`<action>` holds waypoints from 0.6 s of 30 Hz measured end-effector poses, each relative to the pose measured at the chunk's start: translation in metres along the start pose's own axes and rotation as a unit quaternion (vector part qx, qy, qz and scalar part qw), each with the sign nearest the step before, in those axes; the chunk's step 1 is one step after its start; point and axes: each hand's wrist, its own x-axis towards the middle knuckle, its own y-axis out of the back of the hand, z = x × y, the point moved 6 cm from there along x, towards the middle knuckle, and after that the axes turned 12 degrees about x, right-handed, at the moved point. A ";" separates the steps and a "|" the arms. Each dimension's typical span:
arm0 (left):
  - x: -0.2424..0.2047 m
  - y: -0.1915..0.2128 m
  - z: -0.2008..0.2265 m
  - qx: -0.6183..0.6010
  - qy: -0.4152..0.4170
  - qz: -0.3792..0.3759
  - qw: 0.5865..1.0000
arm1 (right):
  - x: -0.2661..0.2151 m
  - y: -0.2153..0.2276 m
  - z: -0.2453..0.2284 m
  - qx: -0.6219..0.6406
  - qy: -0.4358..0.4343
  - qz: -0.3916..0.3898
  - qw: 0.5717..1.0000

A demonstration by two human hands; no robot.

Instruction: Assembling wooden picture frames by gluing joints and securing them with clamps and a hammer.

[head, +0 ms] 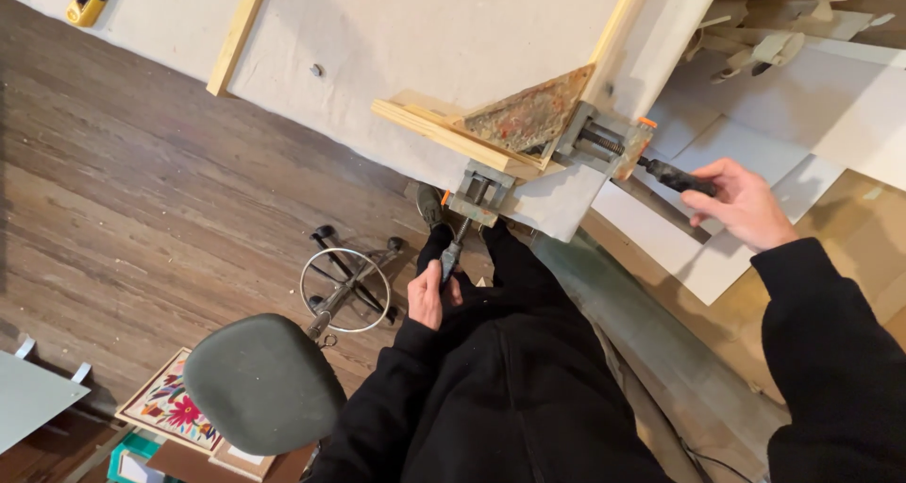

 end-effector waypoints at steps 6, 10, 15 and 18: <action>0.005 -0.027 -0.032 -0.467 0.148 -0.272 0.828 | -0.018 -0.016 -0.026 -0.414 0.315 0.127 0.844; 0.010 -0.020 -0.013 -0.349 0.222 -0.189 0.891 | -0.024 -0.030 -0.035 -0.464 0.332 0.134 0.810; 0.026 -0.003 0.184 0.339 -0.234 0.184 0.893 | -0.037 -0.035 -0.062 -0.462 0.275 0.118 0.835; 0.051 -0.037 0.244 0.382 -0.331 0.197 0.840 | -0.046 -0.030 -0.066 -0.435 0.265 0.136 0.850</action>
